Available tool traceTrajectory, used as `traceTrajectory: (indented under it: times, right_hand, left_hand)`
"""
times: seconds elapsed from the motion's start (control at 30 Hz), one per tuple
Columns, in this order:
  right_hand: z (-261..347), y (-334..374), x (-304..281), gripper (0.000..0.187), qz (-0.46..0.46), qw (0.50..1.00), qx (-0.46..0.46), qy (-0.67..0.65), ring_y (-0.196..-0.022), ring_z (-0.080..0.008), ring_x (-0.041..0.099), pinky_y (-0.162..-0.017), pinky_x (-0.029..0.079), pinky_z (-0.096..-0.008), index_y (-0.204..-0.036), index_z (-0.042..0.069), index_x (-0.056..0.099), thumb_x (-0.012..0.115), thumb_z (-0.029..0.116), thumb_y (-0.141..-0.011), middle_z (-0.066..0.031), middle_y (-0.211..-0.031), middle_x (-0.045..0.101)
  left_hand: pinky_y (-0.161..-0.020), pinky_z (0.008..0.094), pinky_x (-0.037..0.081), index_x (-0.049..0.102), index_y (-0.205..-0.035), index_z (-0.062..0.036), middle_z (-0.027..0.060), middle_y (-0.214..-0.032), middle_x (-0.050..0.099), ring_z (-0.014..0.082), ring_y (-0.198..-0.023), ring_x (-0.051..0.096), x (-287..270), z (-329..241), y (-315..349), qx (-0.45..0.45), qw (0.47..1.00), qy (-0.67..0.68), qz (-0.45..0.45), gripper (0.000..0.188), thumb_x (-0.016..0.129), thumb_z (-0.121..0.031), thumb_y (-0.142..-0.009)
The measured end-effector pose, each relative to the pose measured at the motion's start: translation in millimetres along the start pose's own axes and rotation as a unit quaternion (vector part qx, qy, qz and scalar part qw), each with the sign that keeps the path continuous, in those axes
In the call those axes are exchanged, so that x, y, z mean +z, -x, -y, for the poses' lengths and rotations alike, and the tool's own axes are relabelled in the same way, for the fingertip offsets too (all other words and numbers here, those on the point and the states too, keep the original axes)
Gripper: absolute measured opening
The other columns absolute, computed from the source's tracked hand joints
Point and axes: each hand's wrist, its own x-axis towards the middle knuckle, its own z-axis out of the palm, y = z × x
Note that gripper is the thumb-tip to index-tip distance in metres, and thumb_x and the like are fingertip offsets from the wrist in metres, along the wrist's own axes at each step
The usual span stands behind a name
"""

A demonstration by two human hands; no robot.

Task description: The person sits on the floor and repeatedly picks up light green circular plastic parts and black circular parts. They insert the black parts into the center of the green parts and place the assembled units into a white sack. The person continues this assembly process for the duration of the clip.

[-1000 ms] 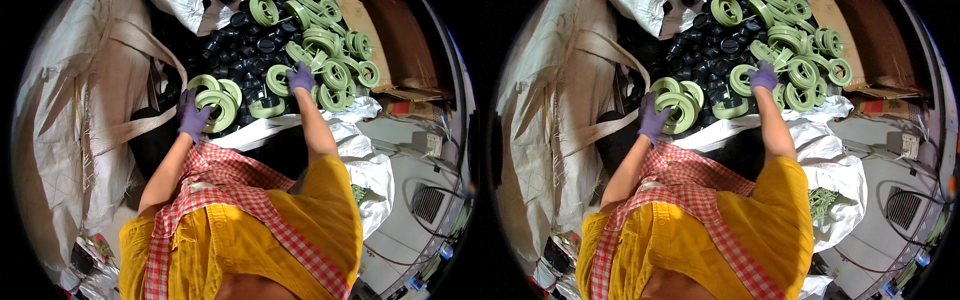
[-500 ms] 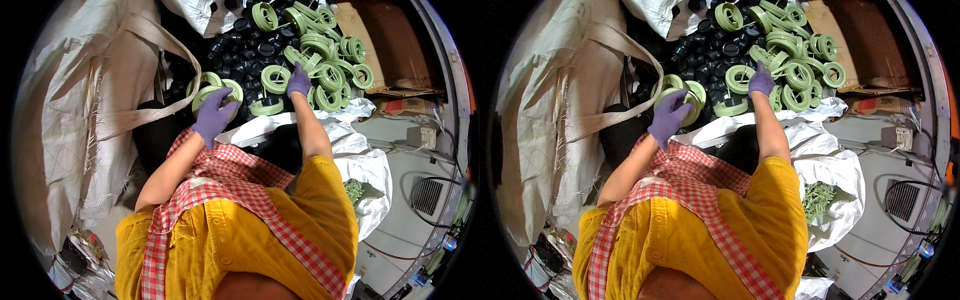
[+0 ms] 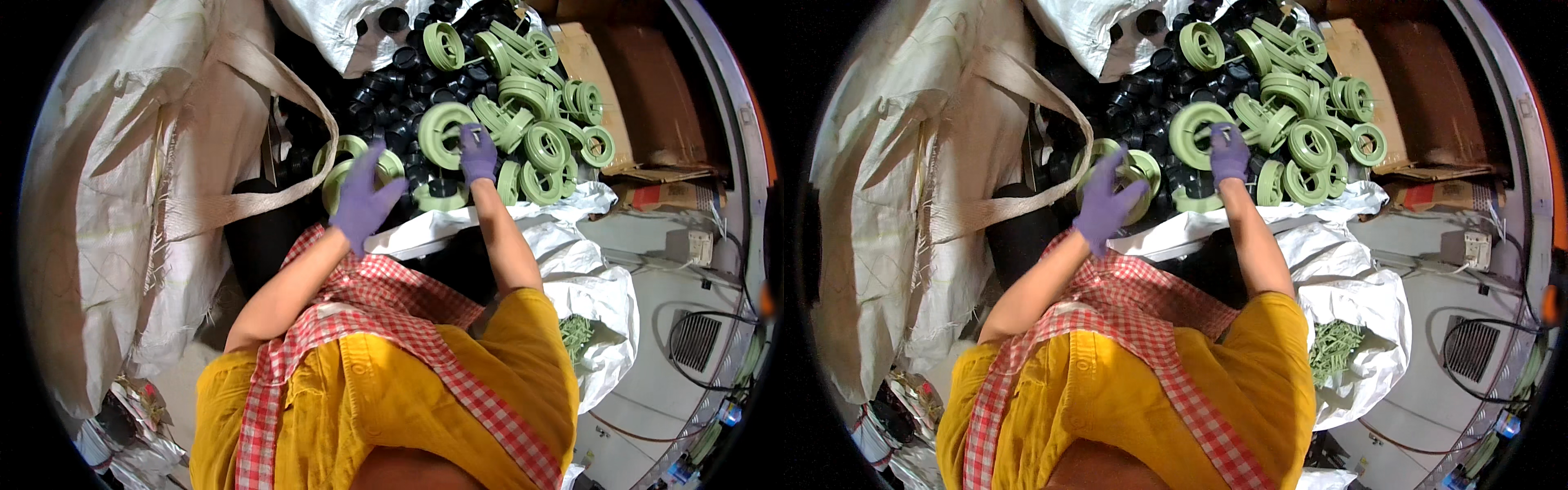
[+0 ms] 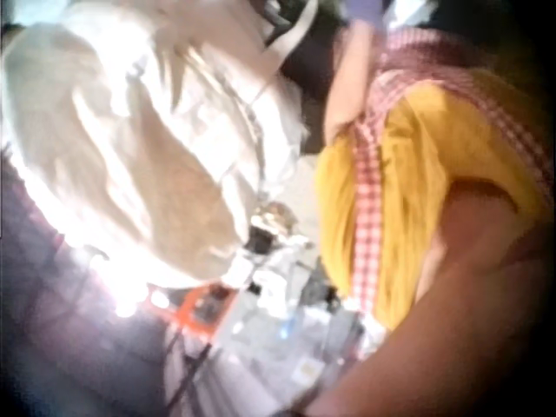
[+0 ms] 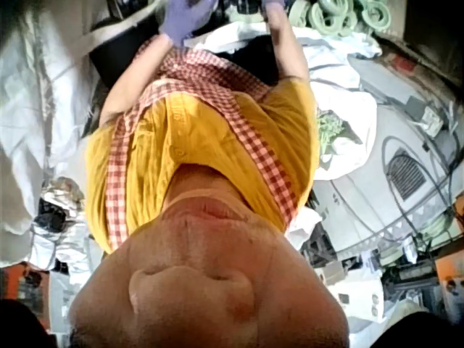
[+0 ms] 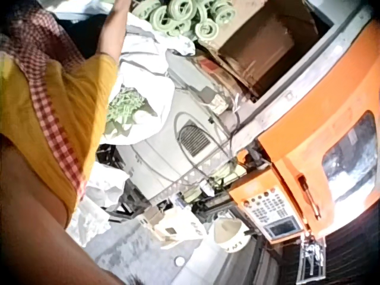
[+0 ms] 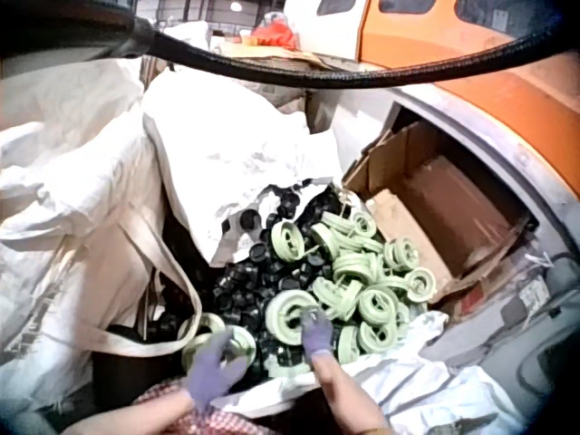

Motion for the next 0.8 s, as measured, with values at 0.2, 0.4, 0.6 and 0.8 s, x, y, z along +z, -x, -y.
traceTrajectory:
  times: [0.2,0.4,0.6,0.8]
  right_hand:
    - [115,81,-13,0.018,-0.044,0.962,-0.227,-0.142,-0.079,-0.0147,0.061,-0.072,0.048,-0.0269,-0.099,0.007,0.064,0.065,0.010,-0.082,-0.0056,-0.084,0.065]
    - [102,140,13,0.054,0.256,0.692,0.283,-0.613,-0.110,-0.0275,0.055,-0.095,0.045,-0.0429,-0.133,0.005,0.041,0.042,0.044,-0.095,-0.0167,-0.124,0.053]
    - [110,174,21,0.042,0.260,0.811,0.118,-0.511,-0.099,-0.0177,0.060,-0.084,0.050,-0.0319,-0.126,0.003,0.047,0.056,0.017,-0.088,-0.0097,-0.112,0.059]
    - [104,167,26,0.053,0.225,0.912,0.023,-0.342,-0.104,-0.0210,0.057,-0.088,0.048,-0.0321,-0.131,0.001,0.040,0.055,0.031,-0.089,-0.0111,-0.114,0.056]
  left_hand:
    - [-0.077,0.0286,0.052,0.042,-0.131,-0.0055,0.0098,-0.111,0.057,0.0167,-0.093,0.059,-18,-51,-39,-0.048,0.922,0.372,-0.098,0.056,0.064,-0.005,-0.079]
    - [-0.083,0.0283,0.049,0.047,-0.124,-0.0026,0.0067,-0.105,0.060,0.0153,-0.092,0.059,-44,-69,18,-0.159,0.899,0.403,0.063,0.048,0.064,-0.008,-0.080]
    - [-0.072,0.0272,0.051,0.048,-0.120,-0.0029,0.0058,-0.102,0.060,0.0147,-0.083,0.060,-44,-45,38,-0.200,0.904,0.378,-0.007,0.034,0.057,-0.016,-0.090]
    - [-0.071,0.0277,0.051,0.051,-0.110,-0.0036,0.0048,-0.097,0.059,0.0141,-0.084,0.059,-40,-38,33,-0.176,0.895,0.403,-0.071,0.026,0.058,-0.017,-0.089]
